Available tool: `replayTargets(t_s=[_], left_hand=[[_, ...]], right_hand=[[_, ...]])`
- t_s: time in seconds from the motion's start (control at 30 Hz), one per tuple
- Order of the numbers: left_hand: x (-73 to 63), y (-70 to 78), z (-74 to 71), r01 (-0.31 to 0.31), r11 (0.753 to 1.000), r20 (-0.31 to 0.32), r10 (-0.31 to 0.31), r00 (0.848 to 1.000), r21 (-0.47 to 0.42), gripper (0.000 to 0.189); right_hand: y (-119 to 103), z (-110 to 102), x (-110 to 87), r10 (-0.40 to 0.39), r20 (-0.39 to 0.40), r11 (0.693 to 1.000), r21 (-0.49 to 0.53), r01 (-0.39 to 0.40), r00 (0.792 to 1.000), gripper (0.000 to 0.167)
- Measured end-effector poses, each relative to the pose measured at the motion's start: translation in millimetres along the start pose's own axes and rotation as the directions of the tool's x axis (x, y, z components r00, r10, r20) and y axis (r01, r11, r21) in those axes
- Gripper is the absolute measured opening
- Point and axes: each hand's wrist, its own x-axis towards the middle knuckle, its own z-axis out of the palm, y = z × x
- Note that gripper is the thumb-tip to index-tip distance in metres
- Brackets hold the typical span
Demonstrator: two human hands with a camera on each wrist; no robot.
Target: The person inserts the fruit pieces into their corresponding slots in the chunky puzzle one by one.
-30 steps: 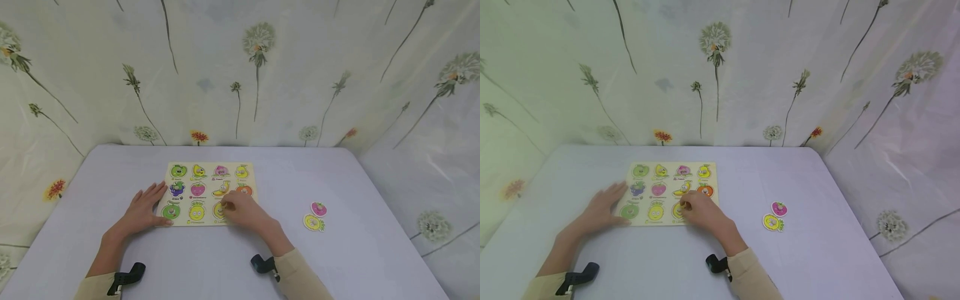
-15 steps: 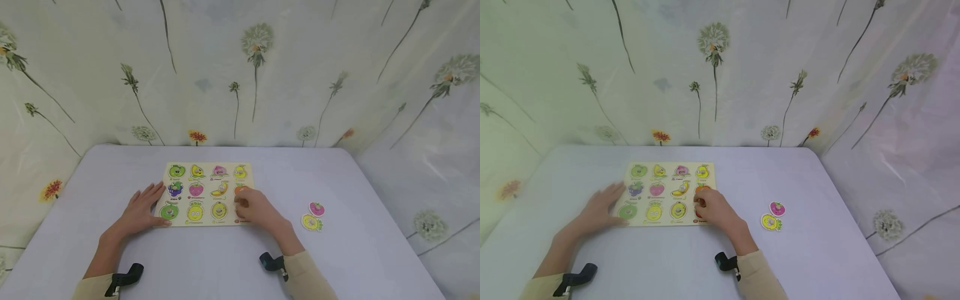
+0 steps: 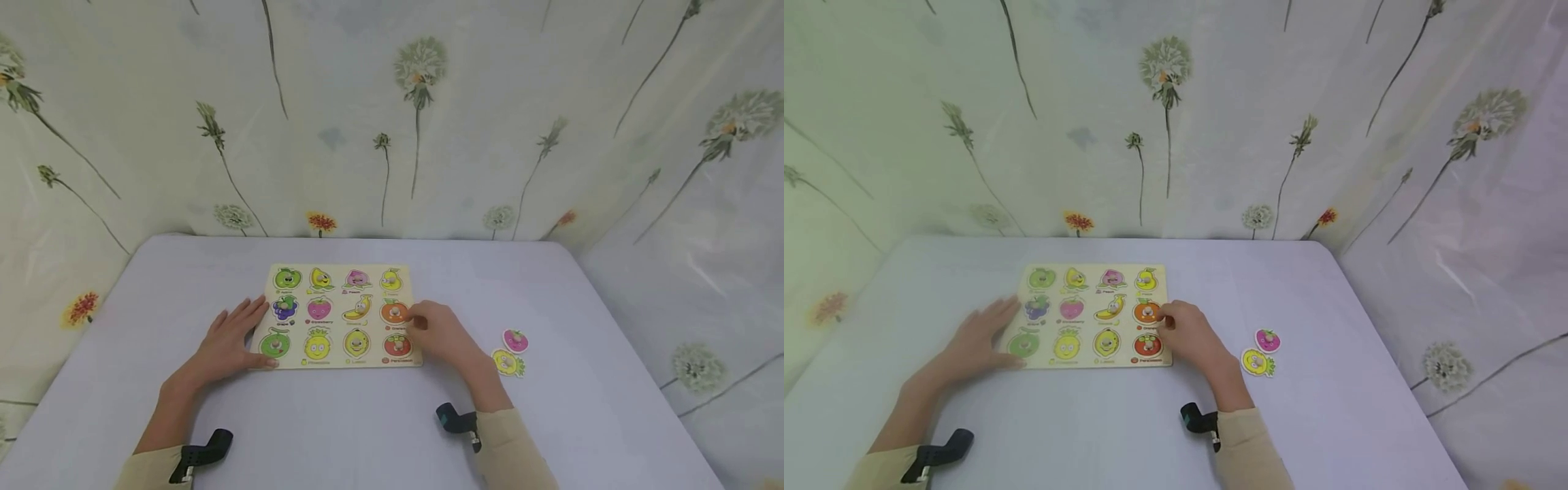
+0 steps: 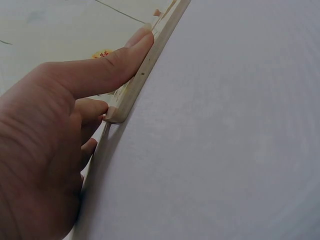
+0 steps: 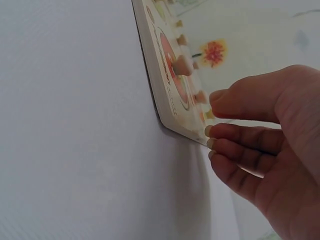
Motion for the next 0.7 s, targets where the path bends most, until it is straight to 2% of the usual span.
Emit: replayTargets(t_s=[0.3,0.6,0.7], left_hand=[[0.3,1.7,-1.1,-0.003,1.0,-0.004,0.003,1.0,-0.002,0.116],[-2.2,5.9,-4.9,-0.012,1.0,-0.007,0.012,1.0,-0.008,0.115],[-3.1,6.9,-6.1,-0.016,1.0,-0.009,0.016,1.0,-0.005,0.115]], right_hand=[[11,-8,1.9,0.015,0.008,1.0,-0.018,-0.015,1.0,0.018],[24,-21,-2.7,0.143,0.012,0.989,-0.043,-0.143,0.99,0.019],[30,-26,-2.6,0.149,0.011,0.987,-0.06,-0.148,0.989,0.02]])
